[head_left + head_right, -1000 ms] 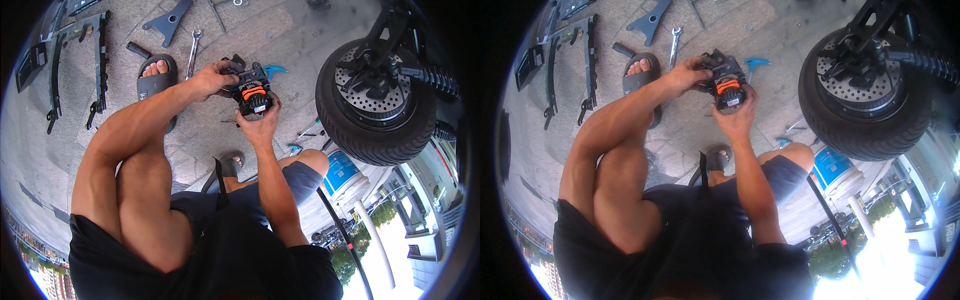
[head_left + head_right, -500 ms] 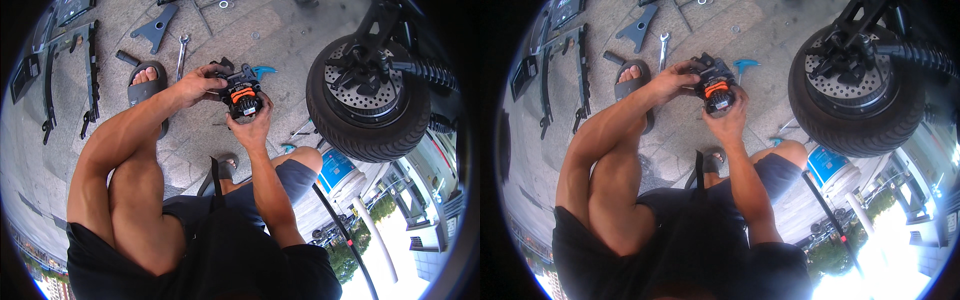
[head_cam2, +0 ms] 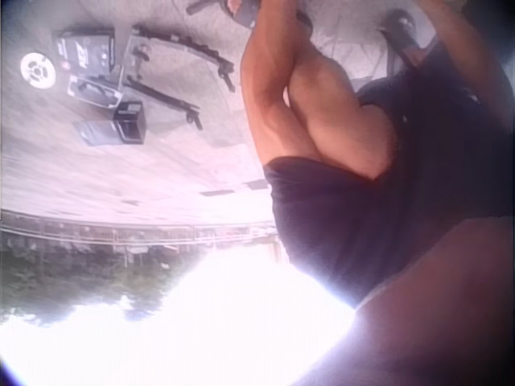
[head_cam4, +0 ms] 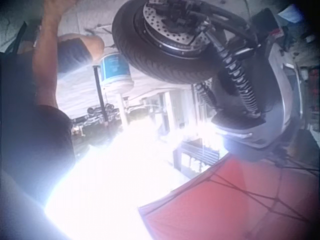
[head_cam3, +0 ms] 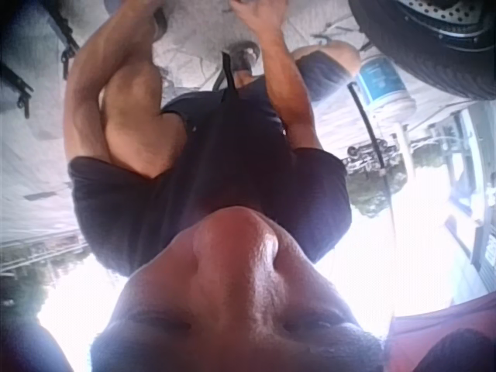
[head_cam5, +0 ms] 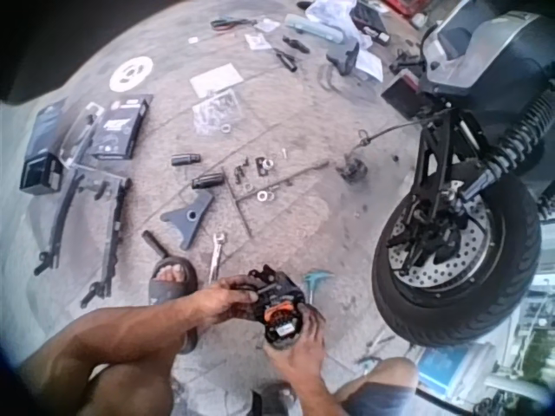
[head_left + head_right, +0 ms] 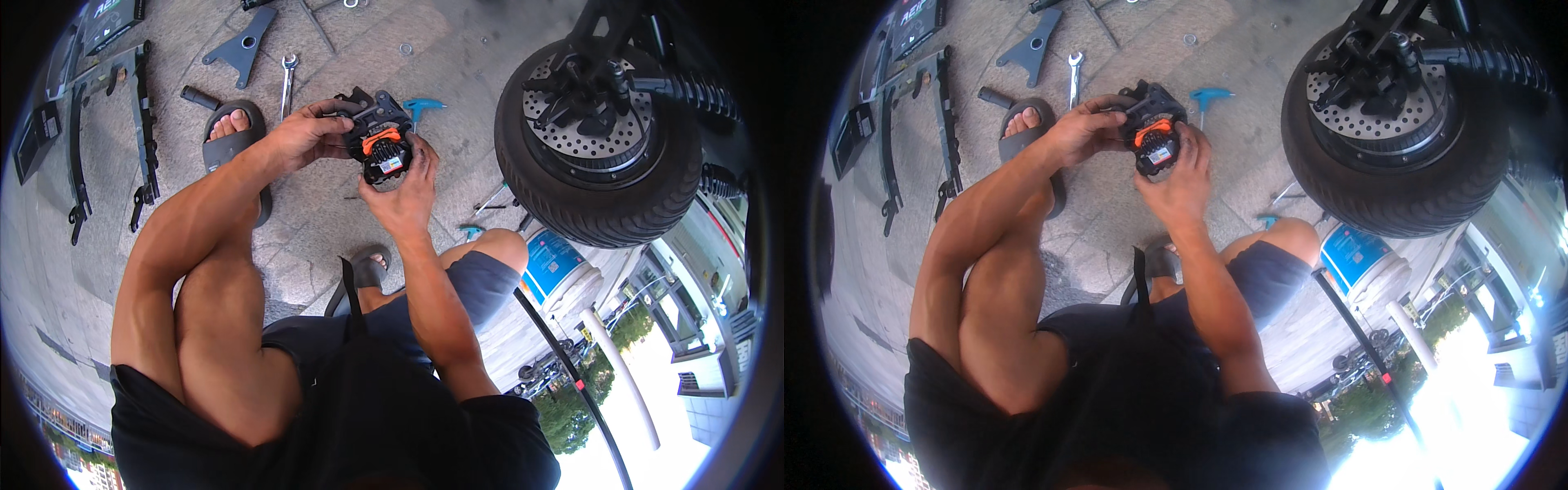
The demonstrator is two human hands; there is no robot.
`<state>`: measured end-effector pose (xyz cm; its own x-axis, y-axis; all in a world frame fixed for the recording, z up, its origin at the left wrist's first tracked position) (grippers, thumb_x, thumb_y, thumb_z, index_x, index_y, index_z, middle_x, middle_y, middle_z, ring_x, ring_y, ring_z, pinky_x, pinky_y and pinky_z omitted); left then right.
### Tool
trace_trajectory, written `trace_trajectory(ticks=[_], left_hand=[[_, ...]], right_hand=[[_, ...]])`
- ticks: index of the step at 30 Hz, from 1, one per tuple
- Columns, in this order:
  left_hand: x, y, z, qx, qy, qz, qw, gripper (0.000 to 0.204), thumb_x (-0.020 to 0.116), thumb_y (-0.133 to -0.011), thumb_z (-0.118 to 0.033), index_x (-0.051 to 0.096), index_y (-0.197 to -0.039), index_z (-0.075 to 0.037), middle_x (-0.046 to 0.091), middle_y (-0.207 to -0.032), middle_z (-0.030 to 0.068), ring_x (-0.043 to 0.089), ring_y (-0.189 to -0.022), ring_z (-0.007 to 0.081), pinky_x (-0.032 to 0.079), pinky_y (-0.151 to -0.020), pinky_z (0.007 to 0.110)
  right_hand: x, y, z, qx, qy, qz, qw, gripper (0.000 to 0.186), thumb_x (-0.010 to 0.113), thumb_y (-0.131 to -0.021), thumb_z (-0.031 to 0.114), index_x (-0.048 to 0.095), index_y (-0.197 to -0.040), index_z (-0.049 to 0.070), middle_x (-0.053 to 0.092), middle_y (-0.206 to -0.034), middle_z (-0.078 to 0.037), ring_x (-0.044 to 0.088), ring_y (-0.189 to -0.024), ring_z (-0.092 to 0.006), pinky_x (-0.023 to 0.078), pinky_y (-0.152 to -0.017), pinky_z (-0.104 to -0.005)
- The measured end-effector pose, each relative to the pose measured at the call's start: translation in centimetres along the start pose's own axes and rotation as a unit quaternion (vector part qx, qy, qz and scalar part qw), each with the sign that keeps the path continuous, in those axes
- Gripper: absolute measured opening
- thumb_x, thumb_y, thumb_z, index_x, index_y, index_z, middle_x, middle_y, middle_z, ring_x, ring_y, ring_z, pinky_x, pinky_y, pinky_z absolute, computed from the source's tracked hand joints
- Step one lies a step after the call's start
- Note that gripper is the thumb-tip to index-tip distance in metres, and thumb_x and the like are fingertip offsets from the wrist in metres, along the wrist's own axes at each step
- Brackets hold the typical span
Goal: The person is working on the rear brake assembly of a motorcycle. They repeatedly remove and reattach the brake caliper, using a wrench to loosen and tighten bolts, and a hammer to tap the caliper into place. The person also handles the brake disc and various tools scattered on the ground.
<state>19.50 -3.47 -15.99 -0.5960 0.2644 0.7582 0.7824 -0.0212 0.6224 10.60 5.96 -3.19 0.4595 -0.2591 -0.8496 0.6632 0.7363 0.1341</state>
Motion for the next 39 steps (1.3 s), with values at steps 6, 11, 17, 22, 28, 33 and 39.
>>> trace_trajectory(ticks=[6, 11, 17, 22, 28, 33, 39], left_hand=[[0.2, -0.1, 0.0, -0.001, 0.002, 0.024, 1.000, 0.042, 0.063, -0.088, -0.009, 0.049, -0.128, -0.005, 0.062, -0.114, 0.0139, 0.063, -0.105, 0.0284, 0.049, -0.094, 0.050], [0.5, 0.2, -0.2, -0.006, 0.001, 0.032, 0.999, 0.043, 0.062, -0.089, -0.010, 0.047, -0.129, -0.003, 0.061, -0.117, 0.0146, 0.062, -0.107, 0.0293, 0.048, -0.096, 0.050], [0.4, 0.1, -0.3, 0.004, -0.001, 0.011, 1.000, 0.043, 0.062, -0.088, -0.009, 0.048, -0.128, -0.004, 0.065, -0.110, 0.0119, 0.066, -0.098, 0.0255, 0.052, -0.089, 0.046], [0.0, -0.3, -0.2, 0.005, -0.024, -0.002, 1.000, 0.042, 0.065, -0.086, -0.011, 0.051, -0.126, -0.006, 0.066, -0.107, 0.0089, 0.067, -0.092, 0.0238, 0.053, -0.085, 0.044], [-0.8, -0.3, 0.0, -0.001, -0.023, -0.030, 0.999, 0.041, 0.064, -0.087, -0.011, 0.052, -0.125, -0.006, 0.065, -0.108, 0.0084, 0.066, -0.093, 0.0239, 0.053, -0.086, 0.045], [-1.1, -0.3, 0.1, -0.001, -0.032, -0.040, 0.999, 0.041, 0.065, -0.087, -0.011, 0.052, -0.126, -0.005, 0.064, -0.111, 0.0090, 0.066, -0.098, 0.0238, 0.053, -0.088, 0.046], [-1.3, -0.2, 0.1, -0.001, -0.027, -0.049, 0.998, 0.042, 0.066, -0.087, -0.011, 0.052, -0.126, -0.005, 0.065, -0.110, 0.0090, 0.066, -0.098, 0.0239, 0.054, -0.086, 0.045]], right_hand=[[-0.1, -0.1, 0.2, -0.010, 0.004, -0.002, 1.000, 0.088, 0.081, -0.056, 0.018, 0.039, -0.133, 0.005, 0.044, -0.128, -0.021, 0.045, -0.121, -0.0399, 0.043, -0.099, -0.0478], [-0.3, 0.0, 0.5, -0.018, -0.006, -0.006, 1.000, 0.088, 0.081, -0.057, 0.016, 0.039, -0.133, 0.004, 0.043, -0.128, -0.022, 0.044, -0.121, -0.0409, 0.042, -0.099, -0.0486], [-0.2, -0.4, 0.4, -0.006, -0.028, 0.004, 1.000, 0.087, 0.082, -0.056, 0.015, 0.039, -0.130, -0.001, 0.046, -0.123, -0.022, 0.044, -0.118, -0.0397, 0.040, -0.100, -0.0458], [0.4, -0.9, 0.0, 0.004, -0.015, 0.020, 1.000, 0.088, 0.082, -0.056, 0.017, 0.037, -0.130, -0.003, 0.046, -0.124, -0.023, 0.044, -0.118, -0.0399, 0.040, -0.100, -0.0452], [1.0, -1.2, -0.2, 0.035, 0.002, 0.047, 0.998, 0.084, 0.079, -0.061, 0.018, 0.038, -0.131, 0.001, 0.046, -0.126, -0.021, 0.047, -0.119, -0.0398, 0.045, -0.096, -0.0455], [1.2, -1.6, 0.2, 0.029, 0.023, 0.056, 0.998, 0.084, 0.079, -0.061, 0.018, 0.038, -0.131, 0.000, 0.045, -0.127, -0.021, 0.048, -0.118, -0.0399, 0.045, -0.096, -0.0450], [1.4, -1.5, 0.0, 0.036, 0.017, 0.064, 0.997, 0.086, 0.080, -0.060, 0.019, 0.037, -0.132, -0.001, 0.044, -0.127, -0.022, 0.047, -0.119, -0.0401, 0.045, -0.097, -0.0444]])
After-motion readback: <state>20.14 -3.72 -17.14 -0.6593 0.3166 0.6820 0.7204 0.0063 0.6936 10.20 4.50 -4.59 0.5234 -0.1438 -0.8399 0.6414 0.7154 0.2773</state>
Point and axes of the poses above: each hand's wrist, its own y-axis away from the middle knuckle, its own x-axis out of the palm, z = x × y, the point moved 9 cm from there along -y, towards the middle knuckle
